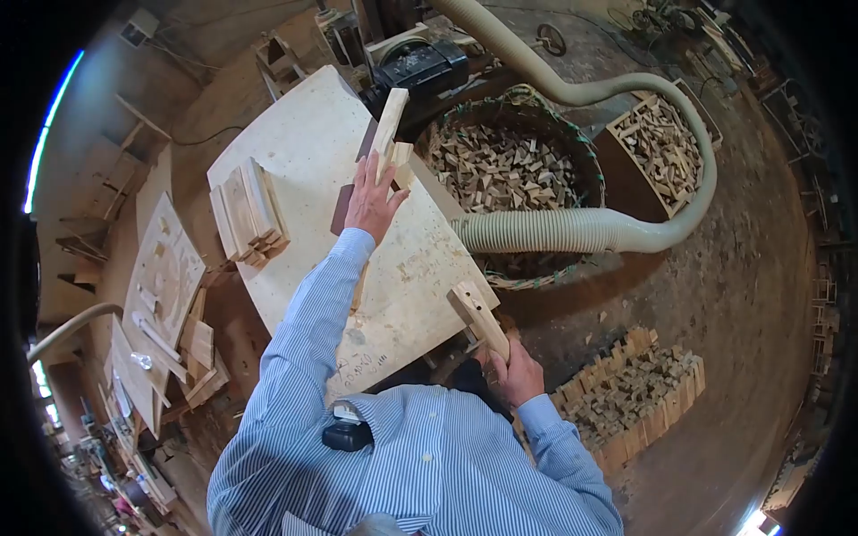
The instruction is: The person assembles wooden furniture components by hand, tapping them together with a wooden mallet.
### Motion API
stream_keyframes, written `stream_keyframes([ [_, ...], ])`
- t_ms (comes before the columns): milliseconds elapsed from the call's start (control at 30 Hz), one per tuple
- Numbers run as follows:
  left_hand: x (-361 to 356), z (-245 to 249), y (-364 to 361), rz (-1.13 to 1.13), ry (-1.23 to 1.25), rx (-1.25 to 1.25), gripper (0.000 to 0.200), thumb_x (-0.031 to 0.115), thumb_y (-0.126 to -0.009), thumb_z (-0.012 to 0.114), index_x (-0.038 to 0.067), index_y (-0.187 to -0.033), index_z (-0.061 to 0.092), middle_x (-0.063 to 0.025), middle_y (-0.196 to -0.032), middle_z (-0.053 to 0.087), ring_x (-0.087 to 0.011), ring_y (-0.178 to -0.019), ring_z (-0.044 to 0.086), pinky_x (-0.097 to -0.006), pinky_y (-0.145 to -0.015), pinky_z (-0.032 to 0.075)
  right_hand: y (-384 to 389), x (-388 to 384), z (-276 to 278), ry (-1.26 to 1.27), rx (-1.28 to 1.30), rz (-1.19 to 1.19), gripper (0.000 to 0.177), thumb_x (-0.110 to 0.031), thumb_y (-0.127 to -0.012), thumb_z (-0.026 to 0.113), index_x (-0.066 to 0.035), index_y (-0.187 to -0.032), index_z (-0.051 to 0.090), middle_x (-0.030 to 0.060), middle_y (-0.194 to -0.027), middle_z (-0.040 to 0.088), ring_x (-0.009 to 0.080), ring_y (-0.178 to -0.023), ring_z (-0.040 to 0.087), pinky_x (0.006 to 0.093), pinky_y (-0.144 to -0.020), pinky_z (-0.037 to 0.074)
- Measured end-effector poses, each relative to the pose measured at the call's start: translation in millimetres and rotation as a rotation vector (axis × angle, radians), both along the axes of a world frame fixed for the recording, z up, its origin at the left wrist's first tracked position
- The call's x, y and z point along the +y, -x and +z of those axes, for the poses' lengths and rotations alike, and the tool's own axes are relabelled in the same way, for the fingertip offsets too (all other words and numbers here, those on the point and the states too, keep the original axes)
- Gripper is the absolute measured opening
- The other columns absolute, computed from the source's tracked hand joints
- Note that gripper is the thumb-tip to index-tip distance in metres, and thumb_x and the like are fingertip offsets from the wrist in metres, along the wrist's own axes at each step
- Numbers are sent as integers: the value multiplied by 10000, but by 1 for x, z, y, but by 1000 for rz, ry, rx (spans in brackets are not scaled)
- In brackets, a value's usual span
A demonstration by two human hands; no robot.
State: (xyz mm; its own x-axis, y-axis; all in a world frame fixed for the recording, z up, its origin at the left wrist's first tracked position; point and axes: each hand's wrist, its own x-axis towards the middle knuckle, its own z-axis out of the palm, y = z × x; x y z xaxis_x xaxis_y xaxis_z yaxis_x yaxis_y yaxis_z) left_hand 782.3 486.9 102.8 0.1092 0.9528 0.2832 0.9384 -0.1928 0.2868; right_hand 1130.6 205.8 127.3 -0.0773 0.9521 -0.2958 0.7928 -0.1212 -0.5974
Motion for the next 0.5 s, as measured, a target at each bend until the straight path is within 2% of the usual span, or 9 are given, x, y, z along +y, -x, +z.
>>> stream_keyframes([
  [67, 10, 3, 8, 0, -5, -8, 637, 421, -1005, 678, 74, -1517, 521, -239, -1694, 244, -458, -1567, 220, -504, -1273, 296, 10, 13, -2, 10, -78, 26, 480, -372, -1041, 592, -48, -1388, 523, 245, -1208, 701, 451, -1060, 689, 518, -889, 560],
  [500, 105, 0, 84, 0, -6, -19, 642, 437, -1021, 648, 61, -1523, 507, -242, -1691, 234, -466, -1546, 258, -513, -1272, 303, 87, 107, 1, -39, -122, 27, 419, -365, -1046, 585, -61, -1331, 533, 261, -1145, 710, 468, -1021, 689, 542, -850, 556],
])
